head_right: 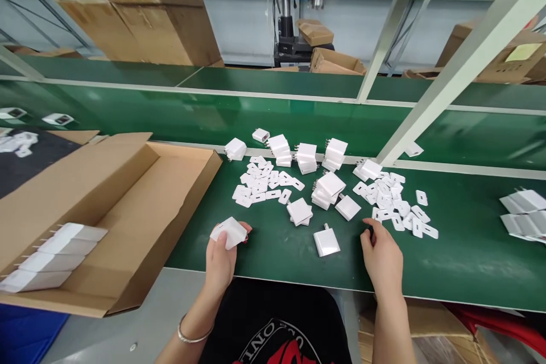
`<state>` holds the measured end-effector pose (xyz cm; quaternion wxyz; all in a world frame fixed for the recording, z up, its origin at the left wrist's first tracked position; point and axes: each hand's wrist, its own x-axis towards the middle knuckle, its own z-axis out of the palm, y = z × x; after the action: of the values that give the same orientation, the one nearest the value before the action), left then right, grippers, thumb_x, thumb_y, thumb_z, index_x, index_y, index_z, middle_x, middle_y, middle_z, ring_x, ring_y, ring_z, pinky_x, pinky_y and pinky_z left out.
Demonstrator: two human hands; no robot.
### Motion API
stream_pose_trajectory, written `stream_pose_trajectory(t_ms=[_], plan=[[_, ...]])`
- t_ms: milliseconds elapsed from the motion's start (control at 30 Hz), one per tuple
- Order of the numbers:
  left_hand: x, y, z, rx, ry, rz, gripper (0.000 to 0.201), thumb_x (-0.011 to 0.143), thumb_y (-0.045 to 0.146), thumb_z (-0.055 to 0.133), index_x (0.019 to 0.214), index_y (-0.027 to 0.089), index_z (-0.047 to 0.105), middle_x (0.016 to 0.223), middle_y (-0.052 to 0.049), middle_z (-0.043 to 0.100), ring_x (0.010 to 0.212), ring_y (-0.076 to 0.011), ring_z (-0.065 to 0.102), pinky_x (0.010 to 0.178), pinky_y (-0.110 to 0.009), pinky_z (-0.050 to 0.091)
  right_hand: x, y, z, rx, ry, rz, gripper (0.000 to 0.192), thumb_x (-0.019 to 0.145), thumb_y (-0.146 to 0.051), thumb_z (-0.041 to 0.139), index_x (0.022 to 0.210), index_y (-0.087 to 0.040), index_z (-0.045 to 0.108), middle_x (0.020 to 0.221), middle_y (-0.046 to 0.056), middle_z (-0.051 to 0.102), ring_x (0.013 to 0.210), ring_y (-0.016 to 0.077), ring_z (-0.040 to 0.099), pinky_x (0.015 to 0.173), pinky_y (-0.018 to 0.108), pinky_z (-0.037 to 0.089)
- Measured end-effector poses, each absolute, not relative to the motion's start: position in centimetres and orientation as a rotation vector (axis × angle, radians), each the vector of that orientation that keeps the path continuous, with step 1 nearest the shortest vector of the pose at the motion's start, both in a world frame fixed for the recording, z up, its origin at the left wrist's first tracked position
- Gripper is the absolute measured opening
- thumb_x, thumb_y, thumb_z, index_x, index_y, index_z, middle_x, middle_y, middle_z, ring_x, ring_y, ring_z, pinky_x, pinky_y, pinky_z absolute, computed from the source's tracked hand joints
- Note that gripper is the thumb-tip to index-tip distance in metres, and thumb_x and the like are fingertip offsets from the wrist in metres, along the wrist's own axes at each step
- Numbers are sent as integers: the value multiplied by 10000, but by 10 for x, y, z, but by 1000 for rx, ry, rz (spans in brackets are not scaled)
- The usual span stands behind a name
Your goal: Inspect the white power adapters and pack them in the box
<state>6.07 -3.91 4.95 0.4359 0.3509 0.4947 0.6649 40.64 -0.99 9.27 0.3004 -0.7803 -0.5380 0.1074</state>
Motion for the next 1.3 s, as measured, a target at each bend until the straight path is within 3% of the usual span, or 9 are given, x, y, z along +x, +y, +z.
stream_pose_trajectory(t_ms=[67, 233, 433, 500, 600, 733, 900, 1167, 1300], plan=[[62, -39, 50, 834, 1209, 1710, 424, 1013, 594, 583, 987, 176, 649, 940, -94, 763, 815, -222, 673, 716, -323, 524, 404, -15, 94, -1858, -1203, 369, 342, 853, -457, 618, 974, -191, 796, 641, 1, 599, 537, 174, 513, 547, 320, 399], [63, -42, 51, 960, 1192, 1614, 440, 1031, 599, 568, 956, 170, 626, 894, -107, 777, 839, -252, 732, 655, -316, 523, 393, -29, 109, -1362, -747, 476, 315, 810, -401, 776, 1004, -152, 788, 748, 14, 694, 662, 182, 647, 698, 355, 533], [65, -45, 61, 1075, 1190, 1551, 321, 1017, 484, 684, 1102, 212, 537, 1049, -91, 799, 906, -225, 769, 843, -375, 593, 364, -50, 132, -1273, -833, 297, 385, 730, -305, 943, 1023, -166, 735, 792, 1, 681, 699, 170, 644, 665, 310, 516], [71, -46, 68, 1082, 1151, 1534, 339, 1016, 452, 694, 1187, 222, 513, 1059, -84, 786, 891, -213, 766, 851, -384, 602, 346, -57, 136, -1229, -915, 232, 317, 802, -303, 911, 1016, -179, 713, 781, 1, 657, 685, 164, 618, 651, 306, 513], [82, -52, 80, 1114, 1080, 1511, 408, 1021, 414, 696, 1322, 234, 489, 1038, -67, 766, 873, -200, 759, 837, -375, 615, 315, -67, 140, -1105, -1070, 331, 103, 1007, -309, 705, 1031, -211, 724, 753, -3, 587, 696, 169, 581, 737, 370, 582], [96, -66, 97, 1236, 999, 1537, 351, 1042, 323, 674, 1353, 277, 518, 1105, -60, 751, 927, -194, 758, 854, -359, 623, 281, -79, 140, -856, -1275, 708, 252, 1093, -218, 486, 1113, -278, 730, 758, -3, 534, 741, 188, 551, 904, 527, 633], [101, -79, 110, 1397, 977, 1575, 326, 1051, 219, 642, 1357, 296, 562, 1209, -82, 705, 1068, -219, 725, 899, -367, 616, 260, -92, 137, -742, -1457, 870, 271, 1085, -242, 495, 1248, -322, 696, 789, 2, 565, 765, 212, 566, 935, 573, 606], [104, -79, 116, 1418, 919, 1621, 343, 1069, 184, 593, 1379, 320, 541, 1212, -77, 668, 1057, -206, 685, 871, -353, 613, 252, -93, 141, -695, -1528, 835, 267, 1095, -236, 473, 1249, -294, 682, 844, 19, 605, 785, 210, 545, 970, 550, 597], [105, -79, 115, 1440, 925, 1635, 345, 1069, 182, 592, 1382, 319, 547, 1217, -83, 659, 1077, -214, 679, 873, -361, 610, 251, -93, 139, -715, -1517, 796, 267, 1094, -227, 466, 1244, -285, 680, 822, 19, 590, 768, 211, 532, 838, 462, 585]])
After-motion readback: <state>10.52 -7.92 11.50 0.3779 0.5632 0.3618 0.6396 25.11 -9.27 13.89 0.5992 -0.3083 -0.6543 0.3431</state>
